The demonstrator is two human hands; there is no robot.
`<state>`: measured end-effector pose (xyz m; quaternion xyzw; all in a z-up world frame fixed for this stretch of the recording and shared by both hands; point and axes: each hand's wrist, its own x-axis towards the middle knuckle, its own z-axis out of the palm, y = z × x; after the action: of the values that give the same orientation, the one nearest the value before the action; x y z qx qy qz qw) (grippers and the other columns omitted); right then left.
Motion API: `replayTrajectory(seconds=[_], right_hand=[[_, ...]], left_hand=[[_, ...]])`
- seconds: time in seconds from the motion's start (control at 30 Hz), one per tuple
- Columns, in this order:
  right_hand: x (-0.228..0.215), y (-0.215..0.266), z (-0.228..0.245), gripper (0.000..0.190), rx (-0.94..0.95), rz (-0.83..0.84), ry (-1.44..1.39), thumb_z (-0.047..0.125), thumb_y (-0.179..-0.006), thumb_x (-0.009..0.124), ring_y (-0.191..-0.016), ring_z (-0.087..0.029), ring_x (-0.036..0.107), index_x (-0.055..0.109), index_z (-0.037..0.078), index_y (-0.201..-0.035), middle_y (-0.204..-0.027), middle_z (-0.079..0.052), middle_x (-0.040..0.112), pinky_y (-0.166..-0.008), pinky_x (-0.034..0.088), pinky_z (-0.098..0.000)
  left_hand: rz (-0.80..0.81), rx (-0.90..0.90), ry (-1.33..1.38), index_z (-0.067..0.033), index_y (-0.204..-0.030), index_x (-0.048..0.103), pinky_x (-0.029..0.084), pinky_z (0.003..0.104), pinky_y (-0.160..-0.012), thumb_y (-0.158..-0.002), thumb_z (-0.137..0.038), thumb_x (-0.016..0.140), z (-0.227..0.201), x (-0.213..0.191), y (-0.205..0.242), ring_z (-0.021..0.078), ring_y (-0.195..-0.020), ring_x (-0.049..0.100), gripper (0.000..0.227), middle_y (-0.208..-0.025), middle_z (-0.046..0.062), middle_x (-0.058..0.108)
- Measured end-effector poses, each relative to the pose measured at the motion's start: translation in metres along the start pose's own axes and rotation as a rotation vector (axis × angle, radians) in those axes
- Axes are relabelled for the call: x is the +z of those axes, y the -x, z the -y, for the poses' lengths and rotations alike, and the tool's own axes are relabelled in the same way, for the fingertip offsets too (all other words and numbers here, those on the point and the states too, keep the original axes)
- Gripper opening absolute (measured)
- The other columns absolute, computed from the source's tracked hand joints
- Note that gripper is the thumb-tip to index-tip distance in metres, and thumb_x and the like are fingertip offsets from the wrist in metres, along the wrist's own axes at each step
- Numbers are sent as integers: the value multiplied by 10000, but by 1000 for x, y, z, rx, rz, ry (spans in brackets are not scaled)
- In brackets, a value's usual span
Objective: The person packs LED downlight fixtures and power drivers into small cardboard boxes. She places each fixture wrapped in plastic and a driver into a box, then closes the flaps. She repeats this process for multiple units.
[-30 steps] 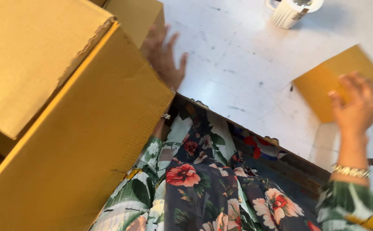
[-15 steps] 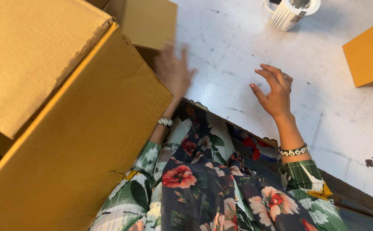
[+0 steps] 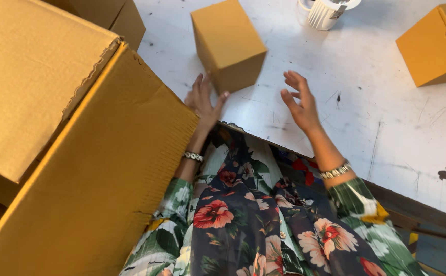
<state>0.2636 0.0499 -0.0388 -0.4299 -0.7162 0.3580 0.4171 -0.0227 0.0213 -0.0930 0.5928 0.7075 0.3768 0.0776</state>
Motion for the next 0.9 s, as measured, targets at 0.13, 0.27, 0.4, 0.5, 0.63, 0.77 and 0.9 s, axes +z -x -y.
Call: replayTrajectory(seconds=[0.13,0.27,0.4,0.5,0.63,0.77,0.9], right_hand=[[22,-50,-28,879,202,-97,-374,732,-974,451,-1448,-303,475,316,106,-1575,-1557,-142,478,-1111,427,-455],[18,-101,-39,821,285,-176,-337,696,-938,483,-1375,-288,506,388,138,-1533,-1455,-128,586,-1029,404,-437],[11,-112,-12,587,250,-53,-334,476,-919,656,-1341,-247,537,574,99,-1362,-1362,-84,607,-1015,472,-444],[-10,-88,17,452,-156,-81,-112,250,-851,692,-1330,-261,563,656,90,-1272,-1311,-85,539,-1075,524,-445],[-66,-33,47,332,-407,41,182,95,-800,627,-1356,-252,581,713,84,-1121,-1243,-83,611,-1250,435,-448],[-104,12,65,133,-308,152,549,117,-824,746,-1286,-238,605,741,109,-957,-1299,-55,709,-1202,282,-487],[-106,28,85,282,-341,150,581,317,-885,799,-1336,-242,565,732,147,-1101,-1437,-15,641,-1181,333,-417]], left_hand=[[-83,136,518,-157,-1639,213,385,573,-1231,-1004,-678,546,2,13,0,401,-1529,365,886,-1667,213,275],[22,-99,872,-164,-1623,203,428,556,-1173,-940,-695,526,-6,2,-23,366,-1506,380,924,-1670,208,277],[158,-86,893,-160,-1655,186,329,589,-1230,-983,-706,505,-37,23,-19,383,-1595,217,922,-1738,207,126],[451,-227,1250,-215,-1603,60,313,596,-1120,-819,-768,443,-55,46,11,313,-1504,278,1033,-1698,141,151],[1000,60,1062,-58,-1452,501,456,438,-1142,-1010,-516,583,-70,37,55,283,-1348,582,642,-1449,155,597],[1280,438,493,-74,-1274,661,561,290,-930,-914,-364,693,-91,-9,76,183,-1050,760,463,-1117,56,795],[502,442,464,-122,-1180,730,561,310,-882,-981,-315,710,-110,-55,68,202,-1002,726,277,-1119,28,747]])
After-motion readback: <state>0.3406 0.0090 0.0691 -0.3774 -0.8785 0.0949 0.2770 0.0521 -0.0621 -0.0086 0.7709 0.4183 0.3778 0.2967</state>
